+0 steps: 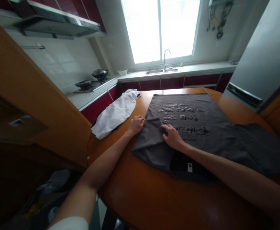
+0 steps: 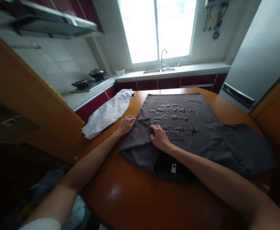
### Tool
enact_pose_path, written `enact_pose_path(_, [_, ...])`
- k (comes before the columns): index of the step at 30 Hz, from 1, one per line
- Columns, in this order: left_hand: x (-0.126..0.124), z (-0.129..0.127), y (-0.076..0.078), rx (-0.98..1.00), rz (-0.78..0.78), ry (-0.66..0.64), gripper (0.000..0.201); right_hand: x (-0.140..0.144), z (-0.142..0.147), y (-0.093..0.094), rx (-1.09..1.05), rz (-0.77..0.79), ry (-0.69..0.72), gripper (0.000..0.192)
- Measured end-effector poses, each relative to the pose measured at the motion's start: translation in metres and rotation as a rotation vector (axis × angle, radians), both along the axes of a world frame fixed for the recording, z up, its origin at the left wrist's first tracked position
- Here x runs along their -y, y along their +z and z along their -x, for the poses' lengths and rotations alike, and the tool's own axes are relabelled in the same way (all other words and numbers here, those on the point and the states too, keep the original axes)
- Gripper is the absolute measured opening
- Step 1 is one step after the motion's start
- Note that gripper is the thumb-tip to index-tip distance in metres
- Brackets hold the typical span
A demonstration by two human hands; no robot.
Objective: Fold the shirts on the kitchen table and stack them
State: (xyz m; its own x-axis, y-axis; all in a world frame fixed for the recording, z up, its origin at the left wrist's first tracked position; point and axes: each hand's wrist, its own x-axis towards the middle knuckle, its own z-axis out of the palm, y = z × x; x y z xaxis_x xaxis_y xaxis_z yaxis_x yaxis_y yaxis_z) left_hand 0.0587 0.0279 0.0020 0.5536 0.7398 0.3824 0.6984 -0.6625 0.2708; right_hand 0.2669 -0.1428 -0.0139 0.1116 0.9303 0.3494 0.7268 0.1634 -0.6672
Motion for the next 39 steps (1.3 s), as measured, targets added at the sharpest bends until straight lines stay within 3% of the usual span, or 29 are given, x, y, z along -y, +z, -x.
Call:
enact_pose_path(7, [-0.006,0.006,0.001,0.034,-0.010,0.033,0.027,0.011,0.003,0.009,0.180,0.080,-0.068,0.051])
enact_pose_path(10, [0.003,-0.001,0.007,0.090,-0.079,-0.080,0.035,0.017,0.005,0.016,0.335,0.024,-0.090,0.044])
enact_pose_path(13, [0.017,-0.013,0.006,0.005,-0.093,-0.267,0.041,0.018,0.005,0.018,0.412,-0.069,0.004,0.042])
enact_pose_path(15, [0.024,-0.019,0.001,-0.129,-0.038,-0.312,0.049,0.017,0.006,0.015,0.431,-0.083,0.111,0.045])
enact_pose_path(20, [0.026,-0.019,-0.009,-0.357,0.139,-0.226,0.062,0.015,0.008,0.003,0.479,0.089,0.247,0.064])
enact_pose_path(24, [0.029,-0.020,-0.002,-0.352,0.067,-0.240,0.062,0.014,0.008,0.000,0.490,0.138,0.258,0.069])
enact_pose_path(28, [0.035,-0.029,0.001,-0.288,-0.036,-0.400,0.055,0.013,0.008,0.000,0.492,0.128,0.252,0.070])
enact_pose_path(34, [0.033,-0.036,-0.006,-0.337,0.115,-0.411,0.055,0.013,0.008,0.002,0.473,0.124,0.254,0.070])
enact_pose_path(39, [0.027,-0.037,-0.007,-0.324,0.046,-0.437,0.055,0.013,0.008,0.004,0.455,0.114,0.252,0.068])
